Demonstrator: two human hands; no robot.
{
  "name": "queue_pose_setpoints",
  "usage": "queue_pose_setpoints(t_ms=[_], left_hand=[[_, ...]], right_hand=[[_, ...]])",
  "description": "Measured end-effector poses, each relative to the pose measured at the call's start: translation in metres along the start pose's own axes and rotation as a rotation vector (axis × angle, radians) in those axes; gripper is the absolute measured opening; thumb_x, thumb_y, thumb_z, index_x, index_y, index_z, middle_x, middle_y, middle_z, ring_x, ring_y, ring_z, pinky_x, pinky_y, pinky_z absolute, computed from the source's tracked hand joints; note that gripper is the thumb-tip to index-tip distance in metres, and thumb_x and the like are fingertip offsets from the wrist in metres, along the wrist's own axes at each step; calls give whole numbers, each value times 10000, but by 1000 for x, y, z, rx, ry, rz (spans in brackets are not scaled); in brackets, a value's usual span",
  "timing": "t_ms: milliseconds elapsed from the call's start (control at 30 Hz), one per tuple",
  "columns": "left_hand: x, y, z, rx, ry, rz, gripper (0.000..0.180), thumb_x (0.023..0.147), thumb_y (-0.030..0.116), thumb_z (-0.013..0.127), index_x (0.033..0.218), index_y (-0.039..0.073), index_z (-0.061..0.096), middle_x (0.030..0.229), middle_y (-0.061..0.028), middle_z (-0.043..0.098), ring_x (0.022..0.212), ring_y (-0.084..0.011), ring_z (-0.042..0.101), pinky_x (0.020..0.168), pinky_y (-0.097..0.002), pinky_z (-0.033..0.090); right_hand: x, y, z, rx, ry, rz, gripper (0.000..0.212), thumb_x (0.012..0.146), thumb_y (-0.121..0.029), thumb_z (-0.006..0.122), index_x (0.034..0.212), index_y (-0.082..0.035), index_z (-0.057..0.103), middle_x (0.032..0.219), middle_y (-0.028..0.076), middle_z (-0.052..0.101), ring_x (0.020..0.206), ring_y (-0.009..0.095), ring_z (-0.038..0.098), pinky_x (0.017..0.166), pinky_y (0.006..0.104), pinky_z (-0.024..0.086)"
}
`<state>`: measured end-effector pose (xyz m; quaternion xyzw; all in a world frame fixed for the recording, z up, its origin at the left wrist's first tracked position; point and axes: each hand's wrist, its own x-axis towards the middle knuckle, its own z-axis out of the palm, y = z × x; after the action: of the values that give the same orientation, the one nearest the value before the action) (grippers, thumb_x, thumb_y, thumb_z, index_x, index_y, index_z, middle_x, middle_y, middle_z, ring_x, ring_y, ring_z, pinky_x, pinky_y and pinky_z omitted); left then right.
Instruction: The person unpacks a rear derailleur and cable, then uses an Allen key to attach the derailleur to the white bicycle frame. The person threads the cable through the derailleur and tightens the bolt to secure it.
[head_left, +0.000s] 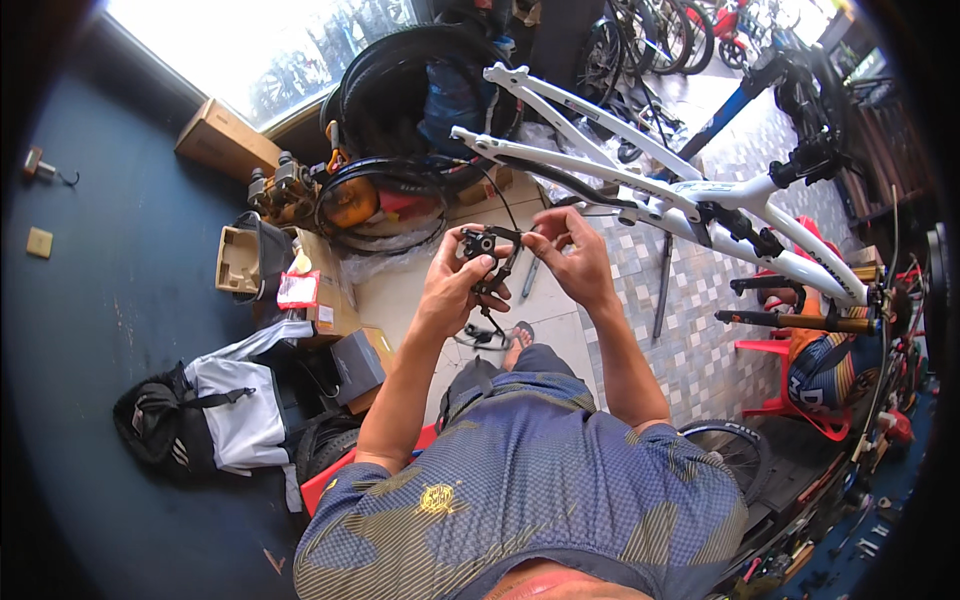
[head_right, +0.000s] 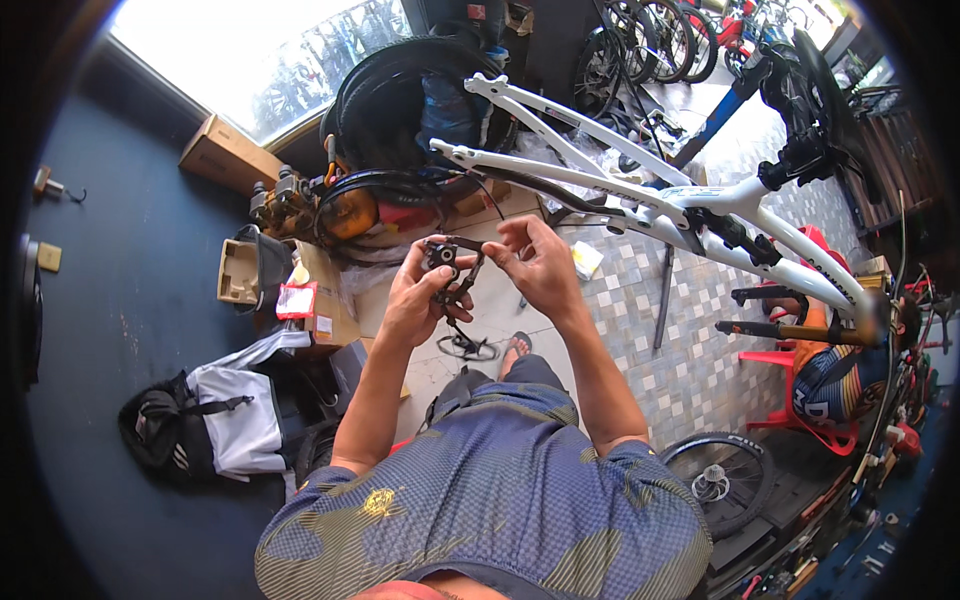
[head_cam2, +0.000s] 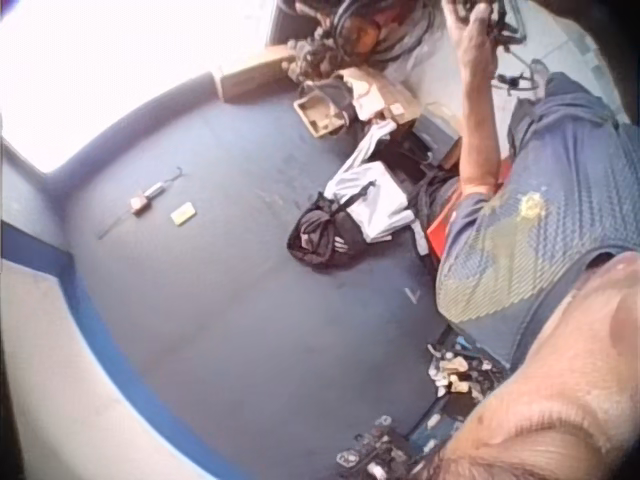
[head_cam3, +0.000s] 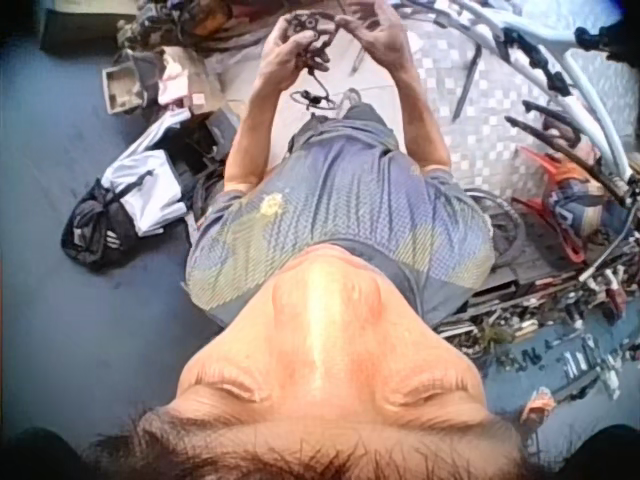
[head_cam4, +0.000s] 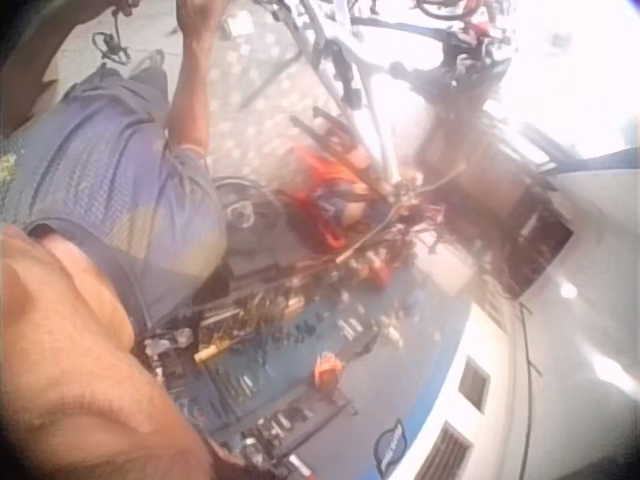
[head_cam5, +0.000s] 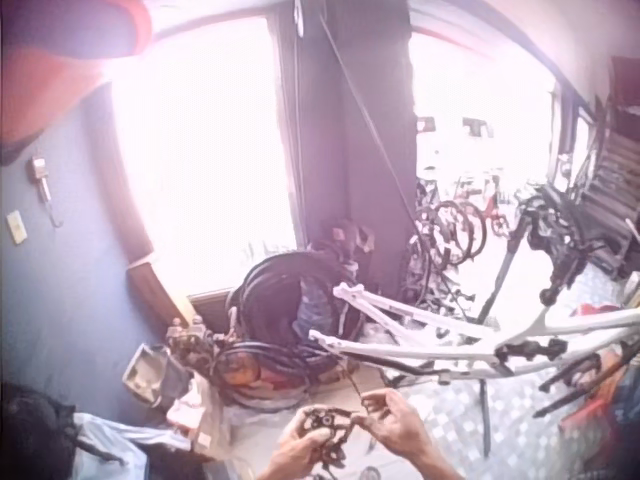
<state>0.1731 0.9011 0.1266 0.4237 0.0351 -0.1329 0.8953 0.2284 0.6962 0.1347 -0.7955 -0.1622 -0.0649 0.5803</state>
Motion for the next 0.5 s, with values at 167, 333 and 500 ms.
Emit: queue_pose_setpoints(t_ms=[167, 333, 500], left_hand=[[22, -3, 19, 12, -35, 13, 473, 948, 47, 649, 1252, 141, 298, 1268, -237, 607, 788, -264, 715, 638, -417, 659], [40, -9, 41, 232, -128, -5, 488, 930, -46, 593, 1236, 127, 254, 1156, -198, 618, 796, -205, 698, 645, -360, 649], [54, -19, 42, 405, -260, -86, 495, 919, -43, 604, 1237, 115, 260, 960, -144, 601, 755, -166, 666, 623, -315, 621]], right_hand=[[2, -2, -24, -169, -3, 104, 296, 968, -300, 700, 870, -22, 675, 723, 70, 632, 609, 173, 579, 571, 325, 467], [3, -6, -33, -134, 15, 205, 308, 990, -292, 656, 844, -21, 654, 745, 122, 624, 628, 261, 608, 596, 367, 480], [-12, 4, -34, -258, 176, 114, 198, 991, -194, 641, 920, -10, 650, 836, 116, 646, 735, 262, 652, 652, 378, 512]])
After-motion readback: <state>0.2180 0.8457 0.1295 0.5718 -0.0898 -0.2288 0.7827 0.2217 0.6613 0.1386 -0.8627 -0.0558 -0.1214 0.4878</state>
